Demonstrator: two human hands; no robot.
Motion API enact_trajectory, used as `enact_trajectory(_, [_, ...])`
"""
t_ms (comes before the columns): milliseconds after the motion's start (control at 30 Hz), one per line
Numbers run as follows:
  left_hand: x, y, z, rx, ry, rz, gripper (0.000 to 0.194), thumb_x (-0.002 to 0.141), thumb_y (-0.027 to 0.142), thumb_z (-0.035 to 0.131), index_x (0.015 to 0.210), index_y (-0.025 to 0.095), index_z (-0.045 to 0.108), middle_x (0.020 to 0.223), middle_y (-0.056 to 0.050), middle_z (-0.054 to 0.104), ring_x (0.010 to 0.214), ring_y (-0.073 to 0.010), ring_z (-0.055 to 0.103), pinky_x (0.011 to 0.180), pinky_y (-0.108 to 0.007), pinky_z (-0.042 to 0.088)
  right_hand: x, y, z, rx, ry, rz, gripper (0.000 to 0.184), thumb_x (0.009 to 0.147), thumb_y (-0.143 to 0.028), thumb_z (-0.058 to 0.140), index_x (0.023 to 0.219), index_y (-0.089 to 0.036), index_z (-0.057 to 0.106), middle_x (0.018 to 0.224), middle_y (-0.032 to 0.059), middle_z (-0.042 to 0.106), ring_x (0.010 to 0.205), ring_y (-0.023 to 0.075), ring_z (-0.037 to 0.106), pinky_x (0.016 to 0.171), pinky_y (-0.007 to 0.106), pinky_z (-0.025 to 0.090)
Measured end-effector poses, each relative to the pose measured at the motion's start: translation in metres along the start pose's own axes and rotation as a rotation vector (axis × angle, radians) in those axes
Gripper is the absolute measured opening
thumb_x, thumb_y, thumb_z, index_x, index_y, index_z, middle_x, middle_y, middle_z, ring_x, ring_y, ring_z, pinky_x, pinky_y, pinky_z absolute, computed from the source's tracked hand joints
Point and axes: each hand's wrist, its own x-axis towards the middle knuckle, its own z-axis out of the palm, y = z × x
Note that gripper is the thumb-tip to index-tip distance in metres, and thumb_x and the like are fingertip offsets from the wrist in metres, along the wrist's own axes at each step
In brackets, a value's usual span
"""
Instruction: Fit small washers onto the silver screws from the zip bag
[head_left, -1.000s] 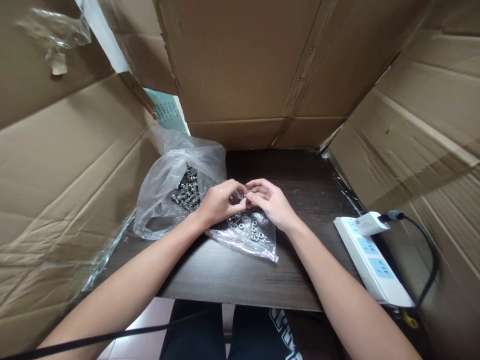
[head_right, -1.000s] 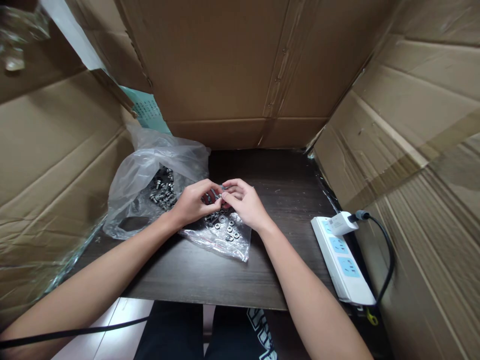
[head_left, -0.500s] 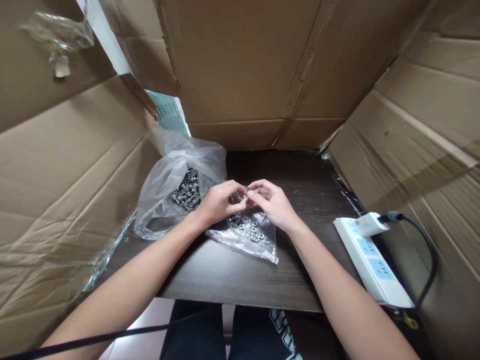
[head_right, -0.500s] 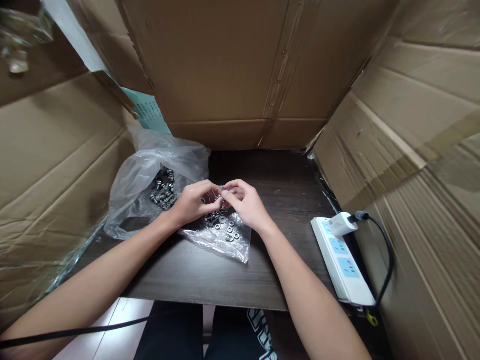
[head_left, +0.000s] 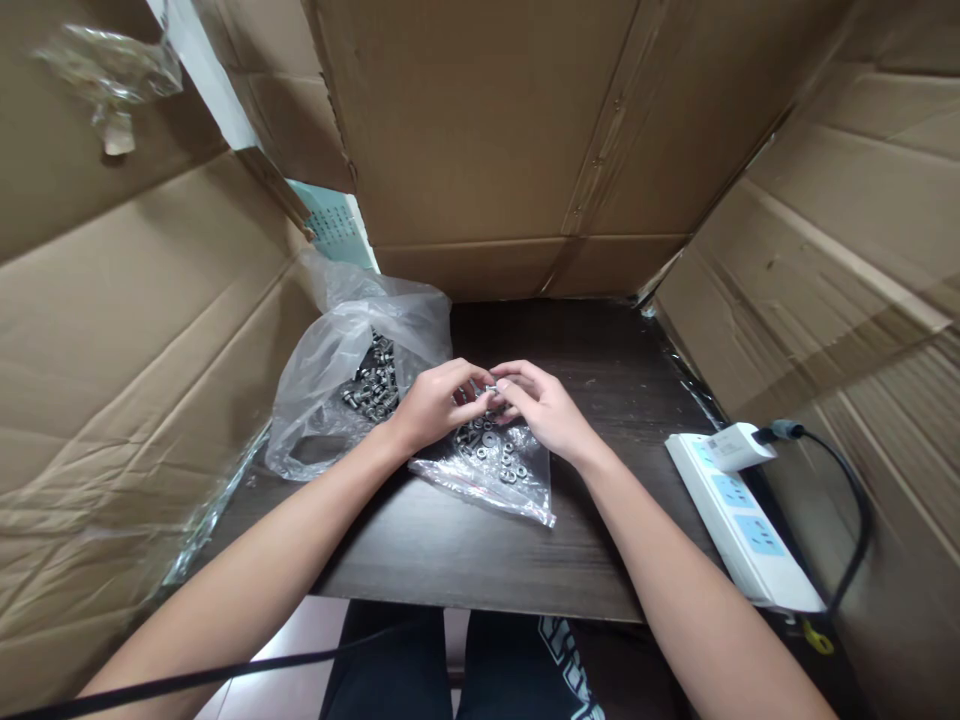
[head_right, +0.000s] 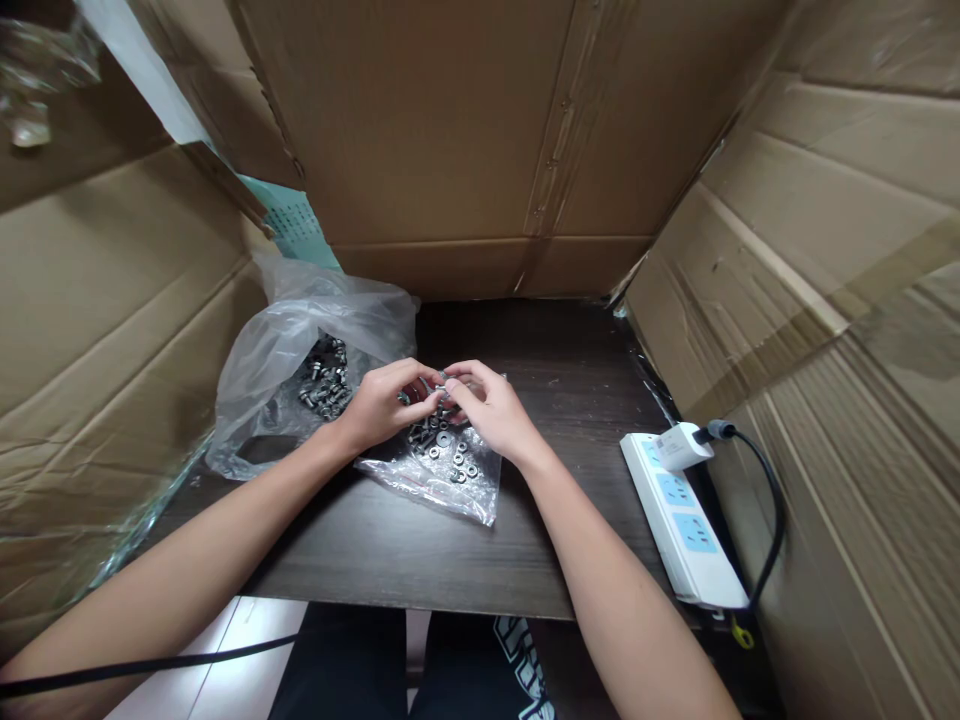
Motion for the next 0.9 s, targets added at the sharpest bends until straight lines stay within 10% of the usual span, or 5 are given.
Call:
enact_trajectory(300, [0.0008,-0.0036,0.0023,0.006,0.012,-0.003,0.011,0.090,0.019,0.070,0.100,0.014,0.070,0.088,-0.003,0.073,0.065,-0.0081,0.064,0.064,-0.018,0.054,-0.0002,0.0021,0.0042,-0.062,0.063,-0.107,0.027,0.081,-0.030,0.071,0.106,-0.019,0.068,0.099,0.0080,0.074,0.092,0.0221,0.072,0.084,0.036,0.058])
enact_trajectory(467, [0.0009,-0.0011,0.0039,-0.021,0.008,-0.019,0.009,0.088,0.016,0.072,0.096,0.014,0.070,0.084,-0.002,0.072,0.063,-0.0074,0.064,0.063,-0.017,0.053,-0.0001,0.0018,0.0084,-0.199,0.173,-0.095,0.024,0.094,-0.040,0.054,0.096,-0.020,0.067,0.069,0.0010,0.063,0.058,0.0162,0.063,0.060,0.032,0.056])
enact_trajectory(633, [0.0011,-0.0005,0.0021,-0.029,0.011,-0.023,0.012,0.090,0.022,0.071,0.099,0.014,0.071,0.085,-0.003,0.074,0.064,-0.0083,0.066,0.062,-0.017,0.055,0.0027,0.0009,0.0034,0.070,0.041,-0.053,0.036,0.077,-0.034,0.073,0.109,-0.022,0.063,0.099,0.0043,0.069,0.078,0.0180,0.070,0.069,0.032,0.060])
enact_trajectory(900, [0.0013,-0.0004,0.0018,-0.043,0.025,-0.023,0.011,0.089,0.022,0.073,0.096,0.013,0.072,0.083,-0.003,0.074,0.064,-0.0090,0.067,0.062,-0.018,0.056,0.0030,0.0018,0.0013,-0.067,0.201,-0.009,0.024,0.087,-0.044,0.063,0.087,-0.019,0.065,0.065,-0.0001,0.062,0.056,0.0154,0.061,0.050,0.027,0.049])
